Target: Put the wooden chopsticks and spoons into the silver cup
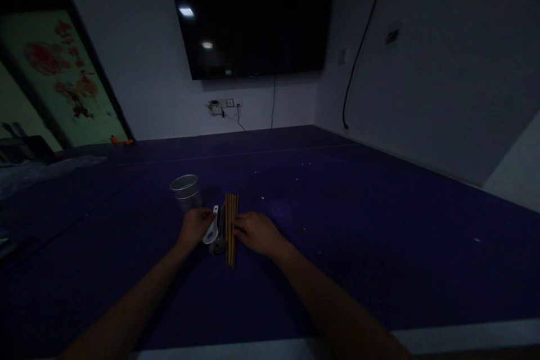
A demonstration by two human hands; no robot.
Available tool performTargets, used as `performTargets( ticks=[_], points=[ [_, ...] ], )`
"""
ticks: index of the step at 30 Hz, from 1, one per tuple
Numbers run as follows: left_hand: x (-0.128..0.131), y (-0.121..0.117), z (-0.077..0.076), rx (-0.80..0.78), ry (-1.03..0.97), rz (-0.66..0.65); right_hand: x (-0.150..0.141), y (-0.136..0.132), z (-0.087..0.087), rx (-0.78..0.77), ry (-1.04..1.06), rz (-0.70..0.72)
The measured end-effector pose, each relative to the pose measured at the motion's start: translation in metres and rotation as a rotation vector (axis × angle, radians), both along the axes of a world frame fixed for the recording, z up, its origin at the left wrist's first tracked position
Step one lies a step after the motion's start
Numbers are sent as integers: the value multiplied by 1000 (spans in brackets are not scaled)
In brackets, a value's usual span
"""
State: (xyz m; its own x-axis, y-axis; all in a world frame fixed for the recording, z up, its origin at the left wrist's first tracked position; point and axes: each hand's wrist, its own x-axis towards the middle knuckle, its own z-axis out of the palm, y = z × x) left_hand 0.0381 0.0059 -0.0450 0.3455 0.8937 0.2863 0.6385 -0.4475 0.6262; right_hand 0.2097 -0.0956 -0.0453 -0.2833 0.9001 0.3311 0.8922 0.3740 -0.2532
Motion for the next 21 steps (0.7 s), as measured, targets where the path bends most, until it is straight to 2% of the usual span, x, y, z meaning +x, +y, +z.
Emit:
performTargets(
  ticks=[8, 14, 21],
  points=[
    [1, -1, 1, 8, 70, -69, -2, -2, 3, -9, -6, -13],
    [2, 1, -2, -22, 43, -144, -4, -3, 3, 12, -12, -46],
    [3, 2, -5, 15, 45, -138, -2, -4, 5, -8, -7, -45]
  ],
)
